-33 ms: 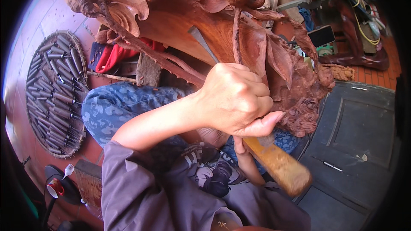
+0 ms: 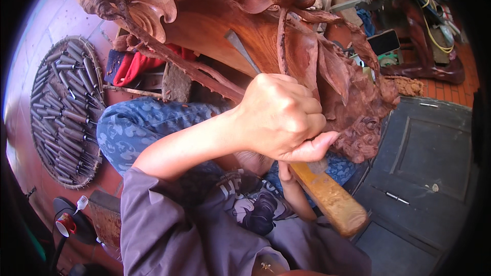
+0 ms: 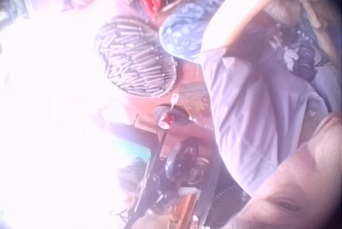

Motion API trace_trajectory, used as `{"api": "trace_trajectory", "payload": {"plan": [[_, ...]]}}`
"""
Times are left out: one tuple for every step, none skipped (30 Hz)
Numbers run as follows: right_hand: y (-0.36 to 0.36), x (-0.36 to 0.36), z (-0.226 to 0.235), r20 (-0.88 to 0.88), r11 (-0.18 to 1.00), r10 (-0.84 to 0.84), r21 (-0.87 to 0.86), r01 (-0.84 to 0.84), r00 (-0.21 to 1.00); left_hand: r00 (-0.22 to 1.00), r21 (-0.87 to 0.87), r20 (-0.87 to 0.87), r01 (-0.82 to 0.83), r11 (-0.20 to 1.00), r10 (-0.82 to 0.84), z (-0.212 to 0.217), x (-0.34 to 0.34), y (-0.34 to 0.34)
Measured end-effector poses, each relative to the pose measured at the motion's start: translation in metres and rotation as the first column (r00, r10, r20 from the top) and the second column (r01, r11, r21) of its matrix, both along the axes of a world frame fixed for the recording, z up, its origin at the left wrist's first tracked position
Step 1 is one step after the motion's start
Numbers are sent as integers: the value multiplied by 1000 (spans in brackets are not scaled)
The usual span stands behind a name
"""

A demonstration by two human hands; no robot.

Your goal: The person carves a large piece of wood using a chisel and mallet. They repeatedly strike the chisel to shape the wood, occasionally adjusting their grip and position.

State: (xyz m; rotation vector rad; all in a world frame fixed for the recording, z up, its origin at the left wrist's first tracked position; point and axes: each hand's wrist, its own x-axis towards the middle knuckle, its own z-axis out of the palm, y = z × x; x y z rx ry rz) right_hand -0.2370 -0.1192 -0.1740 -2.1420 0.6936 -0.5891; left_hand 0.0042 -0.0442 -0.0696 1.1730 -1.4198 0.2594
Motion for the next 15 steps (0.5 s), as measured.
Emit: {"api": "trace_trajectory", "payload": {"plan": [[0,4,-10,15,999,28,15,-28,999,1000,8,5,-23,1000,23,-3,-1,3],[2,5,-8,4,1000,24,5,-24,1000,1000,-9,-6,-16,1000,16,-4,1,3],[3,6,-6,-1,1000,20,-5,-20,1000,1000,-26,-17,-10,1000,10,-5,3,3],[0,9,-4,-4,1000,19,-21,-19,1000,1000,-24,-9,-11,1000,10,-4,5,3],[0,9,-4,-1,1000,13,-27,-13,1000,1000,-19,8,-6,1000,6,-3,5,1],[0,10,-5,1,999,8,-34,-8,1000,1000,-14,24,-3,1000,3,-3,5,0],[4,7,-5,-5,1000,12,-29,-12,1000,1000,-9,26,-5,1000,5,-4,6,0],[5,9,-8,-2,999,15,-30,-15,1000,1000,-5,28,-6,1000,6,-4,7,1],[7,10,-11,-6,999,18,-33,-18,1000,1000,-1,30,-7,1000,7,-4,9,2],[11,9,-10,-14,999,17,-34,-18,1000,998,9,26,-65,998,64,-5,14,3],[9,9,-10,-16,999,18,-46,-19,1000,992,19,22,-121,992,121,-3,20,3],[11,5,-8,-17,999,5,-48,-6,1000,995,-20,24,-91,996,92,1,20,2],[12,0,-4,-27,999,3,-42,-4,1000,993,-16,28,-112,994,112,2,20,4],[13,-5,0,-34,999,1,-35,-2,999,991,-13,31,-130,991,130,4,20,6],[16,-12,8,-44,1000,-6,-19,5,999,989,-11,34,-146,989,147,5,19,8]]}}
